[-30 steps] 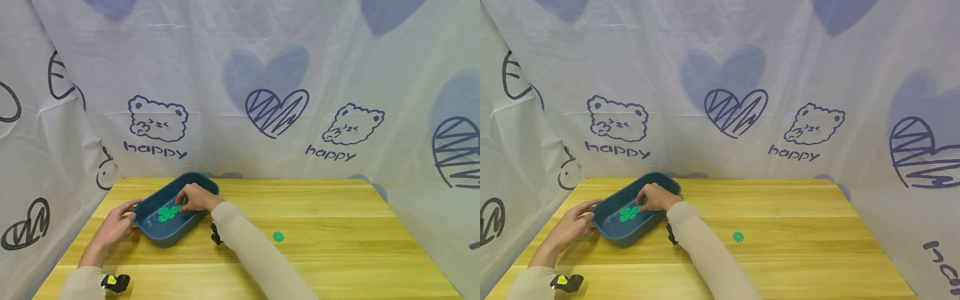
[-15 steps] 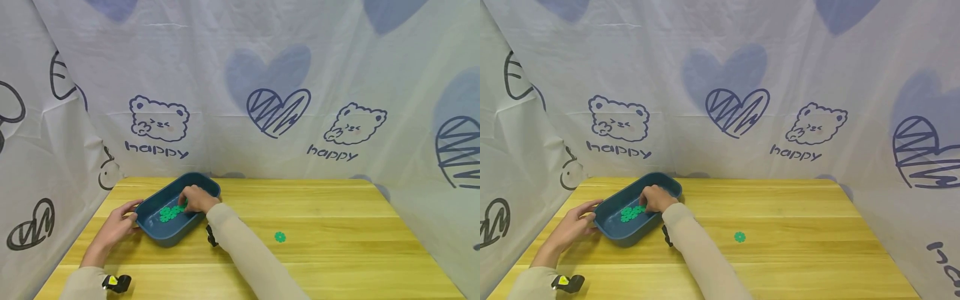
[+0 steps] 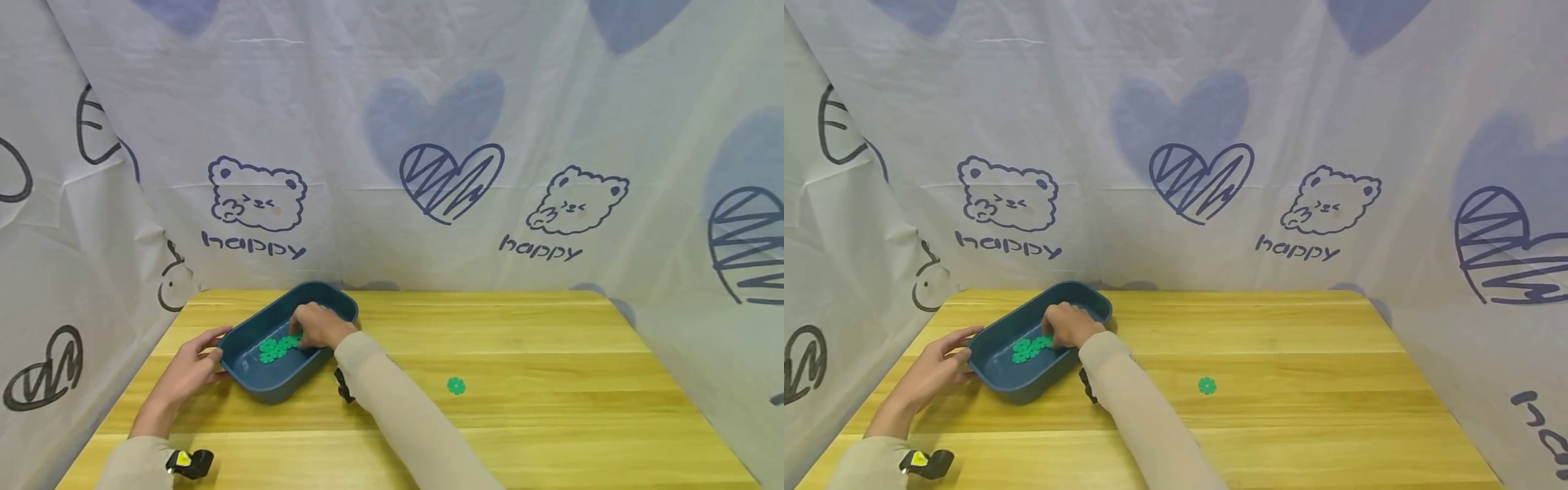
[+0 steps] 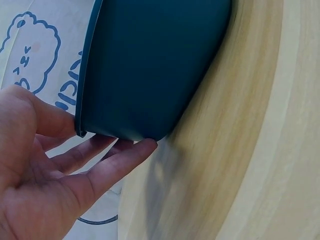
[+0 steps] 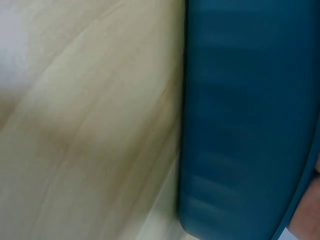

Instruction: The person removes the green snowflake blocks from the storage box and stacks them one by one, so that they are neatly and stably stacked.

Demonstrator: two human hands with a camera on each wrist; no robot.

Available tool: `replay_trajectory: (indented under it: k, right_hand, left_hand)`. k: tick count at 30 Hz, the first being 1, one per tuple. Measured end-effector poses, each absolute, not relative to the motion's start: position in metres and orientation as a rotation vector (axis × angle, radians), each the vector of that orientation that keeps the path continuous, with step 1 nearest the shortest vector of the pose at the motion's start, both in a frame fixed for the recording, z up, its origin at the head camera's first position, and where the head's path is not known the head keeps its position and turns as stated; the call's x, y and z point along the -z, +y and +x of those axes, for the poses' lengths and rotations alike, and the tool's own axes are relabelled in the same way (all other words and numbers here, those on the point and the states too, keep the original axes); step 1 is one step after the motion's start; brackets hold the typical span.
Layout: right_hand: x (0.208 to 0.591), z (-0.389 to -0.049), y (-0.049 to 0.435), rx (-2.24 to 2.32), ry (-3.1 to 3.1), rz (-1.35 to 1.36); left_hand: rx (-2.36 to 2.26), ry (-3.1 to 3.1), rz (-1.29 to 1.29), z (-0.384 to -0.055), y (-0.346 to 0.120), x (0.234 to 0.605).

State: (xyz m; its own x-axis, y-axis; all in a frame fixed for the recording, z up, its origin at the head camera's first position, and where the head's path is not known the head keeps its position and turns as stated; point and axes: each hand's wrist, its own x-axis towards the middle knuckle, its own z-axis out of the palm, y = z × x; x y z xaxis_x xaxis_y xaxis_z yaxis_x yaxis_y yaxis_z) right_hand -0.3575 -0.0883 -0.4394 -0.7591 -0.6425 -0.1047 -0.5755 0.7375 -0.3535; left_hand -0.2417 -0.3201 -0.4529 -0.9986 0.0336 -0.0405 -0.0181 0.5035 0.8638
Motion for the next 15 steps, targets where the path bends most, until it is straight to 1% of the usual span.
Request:
replay_trajectory:
  k: [7, 15]
  right_hand:
    - [0.427, -0.361, -0.076, 0.622, 2.691, -1.088]
    - [0.396, -0.352, -0.041, 0.694, 2.642, -1.242]
  left_hand:
    - [-1.544, 2.681, 0.021, -0.242, -0.319, 0.454]
    - [-1.536, 2.684, 0.03, -0.244, -0.32, 0.455]
